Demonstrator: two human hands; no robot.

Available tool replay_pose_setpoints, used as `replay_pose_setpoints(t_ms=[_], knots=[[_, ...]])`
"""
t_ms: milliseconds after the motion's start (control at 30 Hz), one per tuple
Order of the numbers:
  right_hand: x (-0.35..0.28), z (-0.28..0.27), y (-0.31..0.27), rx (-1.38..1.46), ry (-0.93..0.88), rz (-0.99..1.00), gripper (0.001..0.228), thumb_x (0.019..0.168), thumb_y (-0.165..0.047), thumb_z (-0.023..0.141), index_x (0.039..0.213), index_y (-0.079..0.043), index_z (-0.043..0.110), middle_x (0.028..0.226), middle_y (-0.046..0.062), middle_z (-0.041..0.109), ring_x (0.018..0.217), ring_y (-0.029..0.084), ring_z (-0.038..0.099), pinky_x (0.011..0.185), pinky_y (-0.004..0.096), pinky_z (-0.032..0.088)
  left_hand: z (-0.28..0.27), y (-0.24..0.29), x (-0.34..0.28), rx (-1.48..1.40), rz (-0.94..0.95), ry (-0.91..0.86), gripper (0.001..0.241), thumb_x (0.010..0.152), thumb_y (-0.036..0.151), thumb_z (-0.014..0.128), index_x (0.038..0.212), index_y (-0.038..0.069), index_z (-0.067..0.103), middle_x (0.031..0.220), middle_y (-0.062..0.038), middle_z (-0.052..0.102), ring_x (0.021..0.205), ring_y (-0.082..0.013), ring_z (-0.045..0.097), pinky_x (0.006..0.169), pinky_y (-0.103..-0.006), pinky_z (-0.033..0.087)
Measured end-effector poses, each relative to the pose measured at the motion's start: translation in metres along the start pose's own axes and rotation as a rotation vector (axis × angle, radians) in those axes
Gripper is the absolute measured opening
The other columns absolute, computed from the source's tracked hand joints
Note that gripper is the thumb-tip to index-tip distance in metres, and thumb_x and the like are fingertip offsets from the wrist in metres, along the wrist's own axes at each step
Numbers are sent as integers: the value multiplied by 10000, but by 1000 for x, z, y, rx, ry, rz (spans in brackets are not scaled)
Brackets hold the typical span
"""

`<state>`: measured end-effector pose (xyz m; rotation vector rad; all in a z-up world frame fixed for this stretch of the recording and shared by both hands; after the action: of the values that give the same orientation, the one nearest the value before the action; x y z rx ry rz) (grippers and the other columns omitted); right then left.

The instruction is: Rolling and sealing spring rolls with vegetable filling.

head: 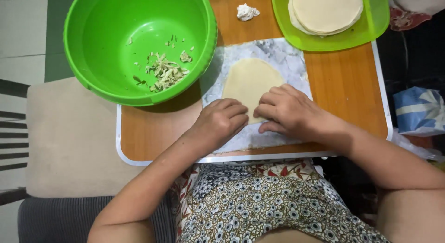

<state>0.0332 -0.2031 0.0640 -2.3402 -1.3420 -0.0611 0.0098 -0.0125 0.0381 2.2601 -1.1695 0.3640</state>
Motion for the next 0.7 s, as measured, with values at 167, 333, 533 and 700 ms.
replay_pose_setpoints(t_ms=[167, 333, 533, 700], knots=[[3, 6, 12, 60, 20, 45, 123, 882, -218, 734, 911, -100, 712, 861, 81, 668, 850, 314, 643, 791, 428, 507, -11, -1, 10, -161, -139, 13, 274, 851, 215, 816, 1023, 30, 710, 1075, -114, 708, 1033, -309, 676, 889, -415, 544], [4, 9, 25, 141, 102, 99, 135, 911, -190, 718, 958, -63, 713, 883, 109, 692, 873, 334, 654, 777, 436, 520, -8, 3, 28, -140, -234, 25, 379, 741, 273, 843, 986, 21, 701, 999, -133, 692, 949, -357, 660, 796, -464, 527], [-3, 10, 34, 261, 165, 186, 212, 924, -207, 731, 1067, -53, 708, 886, 112, 693, 840, 306, 663, 766, 412, 524, 14, -21, 24, -232, -472, 40, 218, 834, 240, 836, 894, 69, 716, 875, -108, 703, 868, -316, 671, 751, -435, 525], [-2, 2, 30, 263, 151, 164, 480, 733, -346, 855, 1059, -35, 688, 831, 121, 676, 787, 305, 661, 714, 406, 514, 15, -29, 26, -380, -608, -33, 209, 810, 255, 830, 860, 74, 738, 801, -98, 709, 759, -272, 674, 678, -406, 519]])
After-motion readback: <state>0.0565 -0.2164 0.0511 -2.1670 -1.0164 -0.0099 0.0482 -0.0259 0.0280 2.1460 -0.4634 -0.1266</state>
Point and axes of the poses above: each hand's wrist, its own x-axis towards the middle knuckle, its own z-axis out of the palm, y = z × x, the point moved 4 cm from there along x, towards the middle knuckle
